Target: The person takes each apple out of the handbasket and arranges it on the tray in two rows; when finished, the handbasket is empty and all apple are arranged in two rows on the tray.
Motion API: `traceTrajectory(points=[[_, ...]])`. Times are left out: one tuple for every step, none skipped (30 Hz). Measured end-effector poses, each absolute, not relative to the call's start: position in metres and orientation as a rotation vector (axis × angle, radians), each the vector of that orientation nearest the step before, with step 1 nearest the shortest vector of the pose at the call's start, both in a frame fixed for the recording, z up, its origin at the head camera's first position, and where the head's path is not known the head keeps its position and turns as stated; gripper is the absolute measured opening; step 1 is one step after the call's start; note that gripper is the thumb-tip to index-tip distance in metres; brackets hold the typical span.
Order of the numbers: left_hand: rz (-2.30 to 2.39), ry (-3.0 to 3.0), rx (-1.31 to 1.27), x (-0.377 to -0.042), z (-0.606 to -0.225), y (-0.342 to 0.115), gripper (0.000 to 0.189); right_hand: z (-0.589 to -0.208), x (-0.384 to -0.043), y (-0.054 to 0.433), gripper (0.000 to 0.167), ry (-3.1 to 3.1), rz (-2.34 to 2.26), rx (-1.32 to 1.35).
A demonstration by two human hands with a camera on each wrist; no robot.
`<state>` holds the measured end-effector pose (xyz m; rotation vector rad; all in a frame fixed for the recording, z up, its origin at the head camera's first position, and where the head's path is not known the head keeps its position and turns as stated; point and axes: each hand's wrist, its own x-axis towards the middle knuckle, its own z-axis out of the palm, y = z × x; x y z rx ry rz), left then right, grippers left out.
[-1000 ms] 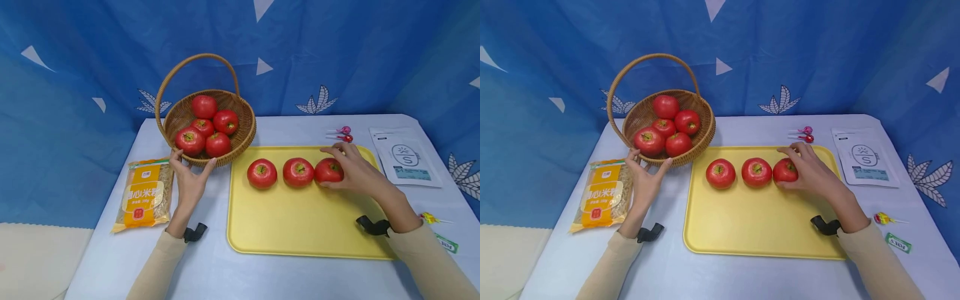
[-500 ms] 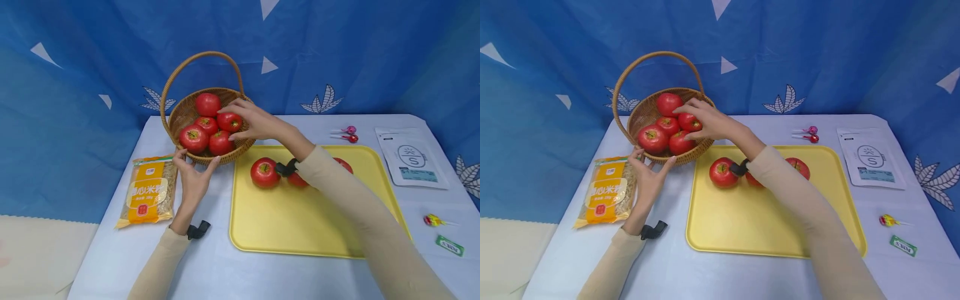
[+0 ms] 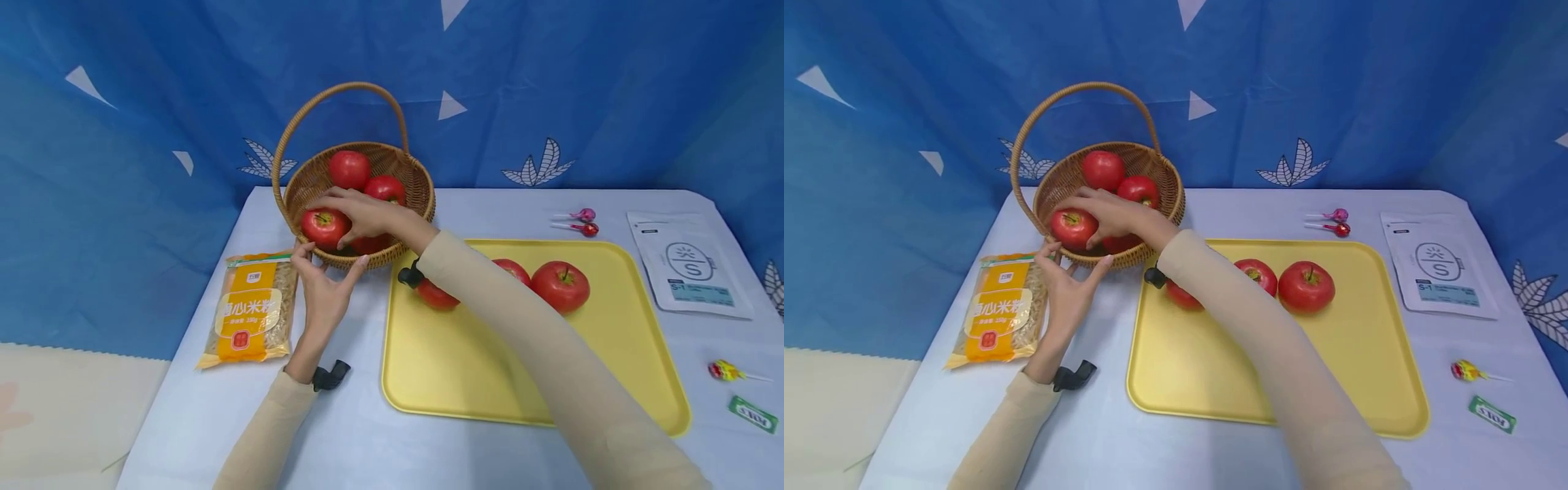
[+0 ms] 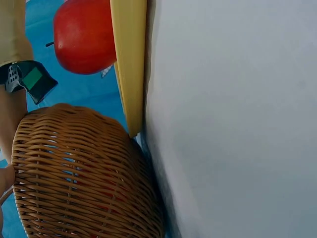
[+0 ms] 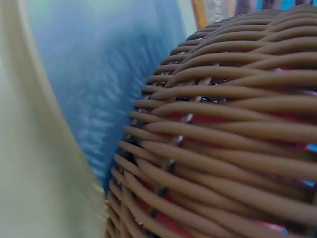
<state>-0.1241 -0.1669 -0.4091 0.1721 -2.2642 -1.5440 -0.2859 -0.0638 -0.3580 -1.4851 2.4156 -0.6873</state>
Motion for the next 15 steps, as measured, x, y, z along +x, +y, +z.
traceTrajectory(points=[[-1.543,-2.266,0.17,-0.124,-0.409,-0.167,0.087,-0.358,-0.285,-0.065,0.082,2.428,-0.671,-1.482],[-1.539,-2.268,0.172,-0.124,-0.409,-0.168,0.087,-0.357,-0.284,-0.066,0.081,2.438,-0.657,-1.482],[-1.537,-2.268,0.173,-0.124,-0.409,-0.168,0.087,-0.356,-0.284,-0.067,0.081,2.449,-0.65,-1.482],[-1.534,-2.27,0.172,-0.124,-0.409,-0.168,0.088,-0.355,-0.283,-0.067,0.081,2.456,-0.656,-1.477],[-1.531,-2.272,0.172,-0.124,-0.409,-0.169,0.088,-0.353,-0.283,-0.066,0.08,2.465,-0.667,-1.472],[-1.531,-2.271,0.174,-0.124,-0.409,-0.169,0.088,-0.35,-0.282,-0.063,0.08,2.473,-0.687,-1.465],[-1.531,-2.269,0.176,-0.124,-0.409,-0.17,0.088,-0.348,-0.281,-0.06,0.08,2.482,-0.708,-1.462],[-1.532,-2.269,0.181,-0.124,-0.409,-0.17,0.088,-0.344,-0.279,-0.054,0.079,2.495,-0.73,-1.456],[-1.535,-2.266,0.181,-0.124,-0.41,-0.17,0.088,-0.339,-0.278,-0.047,0.079,2.511,-0.76,-1.449],[-1.538,-2.261,0.181,-0.124,-0.41,-0.171,0.088,-0.334,-0.275,-0.038,0.079,2.534,-0.792,-1.441],[-1.539,-2.258,0.181,-0.124,-0.41,-0.171,0.088,-0.328,-0.273,-0.026,0.079,2.563,-0.827,-1.44],[-1.544,-2.251,0.178,-0.124,-0.411,-0.171,0.088,-0.322,-0.271,-0.013,0.078,2.597,-0.861,-1.439],[-1.546,-2.248,0.175,-0.125,-0.411,-0.171,0.088,-0.316,-0.268,0.002,0.078,2.632,-0.898,-1.433],[-1.55,-2.244,0.17,-0.125,-0.411,-0.17,0.088,-0.311,-0.264,0.019,0.078,2.672,-0.93,-1.416],[-1.553,-2.241,0.163,-0.125,-0.411,-0.17,0.088,-0.306,-0.26,0.037,0.078,2.711,-0.963,-1.391]])
